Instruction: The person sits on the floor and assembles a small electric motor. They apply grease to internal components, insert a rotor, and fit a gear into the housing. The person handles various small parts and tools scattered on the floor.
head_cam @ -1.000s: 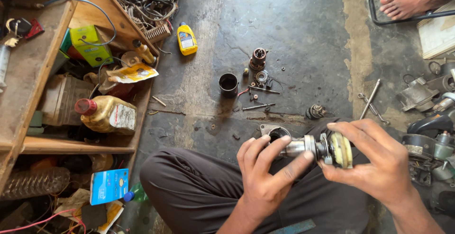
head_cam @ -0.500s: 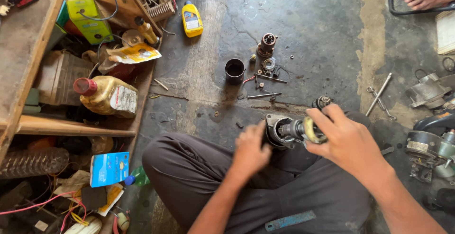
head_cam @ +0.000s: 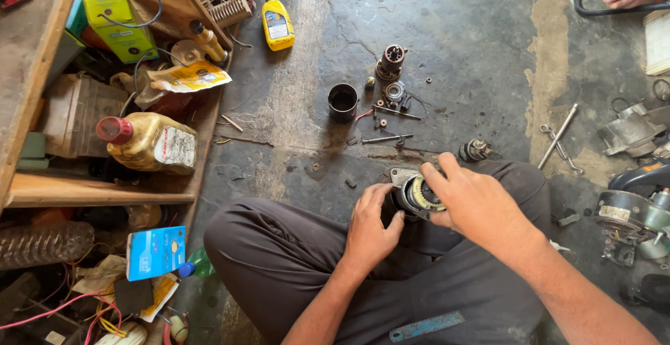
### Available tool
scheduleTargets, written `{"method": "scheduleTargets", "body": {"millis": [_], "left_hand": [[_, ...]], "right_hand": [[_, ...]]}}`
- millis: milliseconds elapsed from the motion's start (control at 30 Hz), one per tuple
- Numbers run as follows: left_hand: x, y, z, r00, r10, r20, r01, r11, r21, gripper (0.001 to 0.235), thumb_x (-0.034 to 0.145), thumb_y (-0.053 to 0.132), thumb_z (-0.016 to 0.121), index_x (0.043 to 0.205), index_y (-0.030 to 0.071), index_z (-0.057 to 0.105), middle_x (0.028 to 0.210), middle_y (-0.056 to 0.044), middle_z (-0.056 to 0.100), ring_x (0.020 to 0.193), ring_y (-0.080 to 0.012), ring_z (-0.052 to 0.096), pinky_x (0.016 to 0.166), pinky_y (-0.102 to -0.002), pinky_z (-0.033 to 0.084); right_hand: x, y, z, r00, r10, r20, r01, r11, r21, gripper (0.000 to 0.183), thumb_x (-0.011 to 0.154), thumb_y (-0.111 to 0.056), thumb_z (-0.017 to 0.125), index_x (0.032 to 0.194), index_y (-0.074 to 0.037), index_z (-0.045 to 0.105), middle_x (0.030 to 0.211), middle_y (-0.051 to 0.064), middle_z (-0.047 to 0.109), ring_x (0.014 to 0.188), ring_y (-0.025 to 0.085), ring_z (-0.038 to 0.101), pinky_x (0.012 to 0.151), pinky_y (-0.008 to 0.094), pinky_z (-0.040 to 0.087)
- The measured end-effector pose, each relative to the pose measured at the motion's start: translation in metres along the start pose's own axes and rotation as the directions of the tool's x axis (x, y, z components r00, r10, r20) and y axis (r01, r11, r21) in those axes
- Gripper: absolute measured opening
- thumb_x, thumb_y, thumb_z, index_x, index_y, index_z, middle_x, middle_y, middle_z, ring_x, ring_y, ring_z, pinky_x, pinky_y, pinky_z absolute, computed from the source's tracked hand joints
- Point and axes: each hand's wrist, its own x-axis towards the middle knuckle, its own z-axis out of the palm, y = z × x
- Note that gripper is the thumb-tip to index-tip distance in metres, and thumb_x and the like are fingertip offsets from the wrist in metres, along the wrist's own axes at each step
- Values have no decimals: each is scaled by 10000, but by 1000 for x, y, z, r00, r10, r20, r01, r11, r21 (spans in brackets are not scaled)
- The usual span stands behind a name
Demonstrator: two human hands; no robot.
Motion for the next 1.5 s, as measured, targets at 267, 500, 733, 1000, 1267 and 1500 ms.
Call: {"method": "scheduleTargets", "body": {"millis": [267, 500, 733, 1000, 1267, 1500], "left_hand": [[2, 7, -1, 999, 44, -12, -43, 998, 39, 729, 791, 134, 780, 1447, 56, 473, 1388, -187, 561, 1289, -400, 538, 1090, -467, 420], [7, 10, 1, 999, 37, 38, -39, 998, 45, 761, 770, 166, 801, 1451, 86, 470, 1399, -173, 541, 1299, -391, 529, 1083, -480, 413], [10, 8, 3, 998, 41, 36, -43, 997, 63, 742, 767, 172, 811, 1434, 103, 494, 1378, -163, 551, 1291, -378, 542, 1078, -472, 426], [15, 14, -1, 997, 60, 44, -62, 997, 55, 769, 762, 190, 817, 1449, 93, 483, 1398, -181, 524, 1308, -391, 525, 1096, -471, 416], [28, 26, -15, 959, 265, 99, -266, 964, 0, 770, 828, 343, 798, 1498, 97, 507, 1517, -164, 547, 1408, -353, 513, 1182, -472, 351], [49, 32, -17, 914, 316, 255, -347, 934, 88, 727, 780, 357, 855, 1416, 112, 603, 1386, -115, 667, 1326, -331, 589, 1134, -458, 401]], "right_hand": [[1, 7, -5, 993, 51, 106, -63, 991, 120, 874, 597, -151, 894, 1379, -70, 509, 1195, 159, 509, 961, 373, 663, 769, 455, 547], [2, 24, 6, 997, 21, -74, 0, 961, 276, 755, 598, -208, 885, 1245, -9, 550, 1278, 194, 521, 964, 409, 655, 762, 465, 539], [-1, 18, 16, 998, 25, -61, -6, 956, 293, 798, 592, -169, 855, 1328, -59, 568, 1130, 139, 591, 992, 360, 651, 778, 431, 544], [4, 40, 2, 996, -71, 50, 44, 911, 411, 922, 570, -226, 903, 1404, -73, 542, 1253, 134, 592, 1177, 335, 553, 969, 431, 457], [-51, 84, 53, 968, 252, -6, -176, 693, 699, 528, 826, -173, 753, 1317, -44, 605, 1269, 120, 686, 1105, 253, 680, 879, 384, 563], [-55, 74, 121, 857, 370, 358, -335, -127, 934, 443, 940, -80, 583, 1379, -42, 546, 1114, 177, 680, 831, 252, 722, 654, 363, 591]]}}
